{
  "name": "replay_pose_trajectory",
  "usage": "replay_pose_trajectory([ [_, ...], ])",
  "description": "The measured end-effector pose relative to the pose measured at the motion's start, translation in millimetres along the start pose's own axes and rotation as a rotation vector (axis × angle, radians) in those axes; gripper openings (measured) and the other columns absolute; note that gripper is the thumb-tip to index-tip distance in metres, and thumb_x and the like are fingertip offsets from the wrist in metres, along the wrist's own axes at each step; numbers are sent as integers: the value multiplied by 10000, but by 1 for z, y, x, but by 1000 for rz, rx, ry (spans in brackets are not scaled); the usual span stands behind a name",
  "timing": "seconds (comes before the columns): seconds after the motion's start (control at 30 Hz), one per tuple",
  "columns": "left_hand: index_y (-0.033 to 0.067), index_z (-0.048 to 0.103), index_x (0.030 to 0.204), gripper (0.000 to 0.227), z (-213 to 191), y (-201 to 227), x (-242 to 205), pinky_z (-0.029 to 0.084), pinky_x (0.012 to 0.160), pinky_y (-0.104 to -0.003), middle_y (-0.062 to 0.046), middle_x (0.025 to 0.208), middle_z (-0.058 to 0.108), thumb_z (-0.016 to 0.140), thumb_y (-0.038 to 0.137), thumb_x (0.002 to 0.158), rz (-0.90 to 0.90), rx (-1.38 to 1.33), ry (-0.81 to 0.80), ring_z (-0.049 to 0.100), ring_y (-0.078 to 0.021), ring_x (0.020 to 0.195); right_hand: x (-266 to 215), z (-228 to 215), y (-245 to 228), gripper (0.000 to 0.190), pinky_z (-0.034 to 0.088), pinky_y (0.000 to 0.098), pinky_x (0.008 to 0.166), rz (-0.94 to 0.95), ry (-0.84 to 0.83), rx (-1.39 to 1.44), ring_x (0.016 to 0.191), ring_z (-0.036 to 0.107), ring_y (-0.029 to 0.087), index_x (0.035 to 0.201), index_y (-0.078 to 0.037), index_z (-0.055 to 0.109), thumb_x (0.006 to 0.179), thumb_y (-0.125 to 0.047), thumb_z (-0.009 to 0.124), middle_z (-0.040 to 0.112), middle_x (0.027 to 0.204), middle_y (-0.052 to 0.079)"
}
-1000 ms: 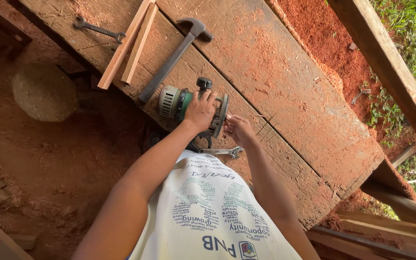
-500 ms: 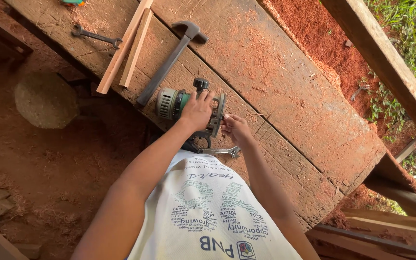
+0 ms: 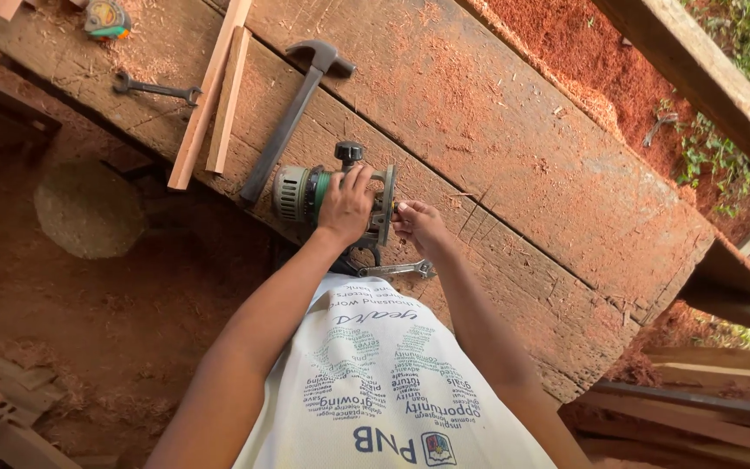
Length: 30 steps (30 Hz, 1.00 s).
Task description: Adjusting the bit and tightening the collet on a handheld wood router using a wrench on a workbench.
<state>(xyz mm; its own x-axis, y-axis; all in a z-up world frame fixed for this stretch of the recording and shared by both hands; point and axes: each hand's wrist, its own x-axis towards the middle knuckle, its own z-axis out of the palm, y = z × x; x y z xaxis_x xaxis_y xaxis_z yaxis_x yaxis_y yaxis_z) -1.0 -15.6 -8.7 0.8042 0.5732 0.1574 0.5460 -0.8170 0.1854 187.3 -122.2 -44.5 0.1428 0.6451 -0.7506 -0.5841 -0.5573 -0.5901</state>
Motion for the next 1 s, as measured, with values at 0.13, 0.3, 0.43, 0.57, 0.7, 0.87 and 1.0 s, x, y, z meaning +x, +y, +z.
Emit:
replay_pose_trajectory([
  [0.13, 100, 737, 998, 138, -4, 4, -1, 329, 1144, -499, -112, 1483, 494, 632, 184, 967, -14, 8, 47, 428, -284, 1439, -3, 1, 2, 204, 614, 274, 658, -44, -30, 35, 673, 664, 104, 1167, -14, 657, 1046, -155, 572, 698, 853, 53],
  [0.3, 95, 778, 947, 251, -56, 15, 23, 280, 1090, -573, -170, 1540, 414, 625, 252, 824, -31, 148, -278, 369, -317, 1407, -8, 8, -3, 213, 574, 253, 607, -40, 1, -40, 656, 664, 94, 1159, -57, 693, 1039, -180, 568, 694, 818, 24],
  [0.43, 130, 796, 880, 187, -36, 9, 17, 272, 1123, -583, -147, 1592, 399, 626, 208, 886, -46, 108, -357, 355, -292, 1448, -4, 3, 2, 206, 597, 260, 624, -42, 6, -64, 660, 661, 91, 1130, -39, 677, 1056, -202, 573, 679, 813, 17],
  [0.57, 136, 786, 899, 133, -9, 7, 7, 306, 1142, -558, -126, 1540, 460, 657, 157, 875, -70, 60, -167, 396, -274, 1453, -1, 5, 2, 195, 595, 262, 627, -49, 5, -52, 662, 660, 93, 1124, -53, 676, 1052, -203, 574, 680, 812, 18],
  [0.7, 135, 773, 922, 87, 6, 6, -2, 311, 1164, -551, -116, 1514, 486, 696, 155, 887, -86, 16, 4, 409, -264, 1452, 0, 3, 4, 190, 612, 275, 645, -47, 16, -66, 669, 666, 101, 1081, -51, 664, 1054, -220, 582, 685, 827, 29],
  [0.87, 121, 754, 967, 226, -37, -5, 3, 273, 1191, -535, -134, 1530, 443, 783, 239, 777, -36, -39, -150, 358, -271, 1467, -1, 2, 5, 194, 607, 273, 647, -42, 19, -88, 675, 667, 99, 1074, -53, 662, 1049, -231, 589, 686, 834, 30],
  [1.0, 103, 697, 1169, 574, -50, -10, 1, 234, 1181, -563, -160, 1530, 382, 866, 327, 669, 6, -135, -228, 296, -298, 1478, 0, 2, 3, 198, 601, 267, 649, -22, 15, -84, 678, 658, 93, 1087, -59, 658, 1046, -241, 590, 687, 837, 19],
])
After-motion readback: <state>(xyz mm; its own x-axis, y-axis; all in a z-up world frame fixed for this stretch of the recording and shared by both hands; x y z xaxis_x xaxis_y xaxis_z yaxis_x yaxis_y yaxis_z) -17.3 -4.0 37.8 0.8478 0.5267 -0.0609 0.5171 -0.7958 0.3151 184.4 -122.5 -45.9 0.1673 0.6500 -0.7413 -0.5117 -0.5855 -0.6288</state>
